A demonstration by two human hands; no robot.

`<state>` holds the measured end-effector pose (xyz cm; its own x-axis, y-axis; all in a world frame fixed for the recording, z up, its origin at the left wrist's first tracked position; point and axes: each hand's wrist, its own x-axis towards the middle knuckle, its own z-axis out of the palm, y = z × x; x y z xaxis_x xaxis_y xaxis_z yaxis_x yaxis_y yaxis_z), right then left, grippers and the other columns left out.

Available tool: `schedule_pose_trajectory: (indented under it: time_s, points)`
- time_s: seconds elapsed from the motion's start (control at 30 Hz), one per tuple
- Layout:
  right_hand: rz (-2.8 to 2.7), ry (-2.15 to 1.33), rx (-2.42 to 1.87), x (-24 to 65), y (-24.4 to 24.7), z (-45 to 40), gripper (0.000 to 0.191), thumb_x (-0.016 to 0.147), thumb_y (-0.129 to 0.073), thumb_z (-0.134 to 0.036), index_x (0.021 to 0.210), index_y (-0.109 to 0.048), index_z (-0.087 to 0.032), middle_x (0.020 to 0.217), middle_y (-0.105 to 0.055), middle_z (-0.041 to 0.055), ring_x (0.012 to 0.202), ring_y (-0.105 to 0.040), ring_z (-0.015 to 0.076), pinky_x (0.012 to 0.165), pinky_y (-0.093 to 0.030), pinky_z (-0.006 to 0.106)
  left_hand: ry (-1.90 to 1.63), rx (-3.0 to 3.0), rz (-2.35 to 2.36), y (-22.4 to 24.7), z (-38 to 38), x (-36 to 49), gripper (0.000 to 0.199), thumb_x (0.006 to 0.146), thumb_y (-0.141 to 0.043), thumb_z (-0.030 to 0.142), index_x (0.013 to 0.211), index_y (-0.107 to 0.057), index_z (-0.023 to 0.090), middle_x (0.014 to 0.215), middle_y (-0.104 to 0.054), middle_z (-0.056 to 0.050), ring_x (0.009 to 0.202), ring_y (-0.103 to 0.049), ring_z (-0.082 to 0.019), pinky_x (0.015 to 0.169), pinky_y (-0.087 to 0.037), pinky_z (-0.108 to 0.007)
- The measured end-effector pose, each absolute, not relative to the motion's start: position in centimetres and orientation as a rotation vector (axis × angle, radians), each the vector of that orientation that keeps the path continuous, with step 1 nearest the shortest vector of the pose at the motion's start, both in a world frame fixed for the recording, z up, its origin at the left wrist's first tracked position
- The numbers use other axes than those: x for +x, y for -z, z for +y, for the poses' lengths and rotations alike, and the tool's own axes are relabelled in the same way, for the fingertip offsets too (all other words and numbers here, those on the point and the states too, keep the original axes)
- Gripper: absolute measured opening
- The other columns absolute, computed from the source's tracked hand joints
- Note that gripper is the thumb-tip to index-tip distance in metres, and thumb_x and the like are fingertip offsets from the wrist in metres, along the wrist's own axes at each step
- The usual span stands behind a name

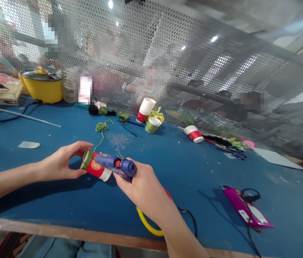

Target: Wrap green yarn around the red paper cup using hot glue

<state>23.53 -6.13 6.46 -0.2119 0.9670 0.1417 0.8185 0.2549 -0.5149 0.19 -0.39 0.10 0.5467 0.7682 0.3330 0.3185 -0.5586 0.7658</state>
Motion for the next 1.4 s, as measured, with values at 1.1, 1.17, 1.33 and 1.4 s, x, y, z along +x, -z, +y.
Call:
schedule_pose_trajectory:
  time_s: [1.1,1.17,1.33,1.4]
  points:
    - [-2.119,-0.608,-1.599,23.1,-7.2,-6.9,0.012,0.077,-0.054,-0.029,0.073,-0.06,-0.018,0.06,-0.059,-0.0028,0.055,-0.051,0.0115,0.054,-0.042,0.022,-0.866,1.979,0.906,-0.4,-0.5,0.4,0.057,0.065,-0.064,0.022,0.116,-0.038,0.018,0.094,-0.057,-0.004,0.079,-0.059,-0.016,0.076,-0.051,-0.034]
    - [-2.095,-0.599,-1.605,23.5,-7.0,-6.8,0.014,0.077,-0.055,-0.029,0.071,-0.059,-0.018,0.062,-0.061,-0.002,0.057,-0.053,0.0124,0.056,-0.043,0.022,-0.872,2.022,0.865,-0.3,-0.4,0.3,0.059,0.065,-0.063,0.021,0.118,-0.038,0.017,0.097,-0.057,-0.005,0.084,-0.059,-0.018,0.079,-0.051,-0.036]
    - [-2.077,-0.573,-1.64,23.9,-6.7,-6.4,0.017,0.077,-0.055,-0.03,0.065,-0.057,-0.018,0.059,-0.061,-0.0009,0.055,-0.053,0.0137,0.052,-0.043,0.023,-0.886,2.129,0.774,-0.2,-0.3,0.1,0.06,0.068,-0.062,0.018,0.122,-0.036,0.019,0.111,-0.055,-0.009,0.099,-0.057,-0.02,0.087,-0.049,-0.036]
    - [-2.077,-0.55,-1.639,23.8,-6.7,-6.3,0.018,0.076,-0.056,-0.03,0.063,-0.057,-0.017,0.057,-0.06,-0.0013,0.053,-0.052,0.013,0.051,-0.043,0.023,-0.897,2.155,0.751,-0.2,-0.3,0.1,0.062,0.07,-0.061,0.017,0.125,-0.033,0.019,0.114,-0.053,-0.01,0.101,-0.056,-0.021,0.089,-0.048,-0.036]
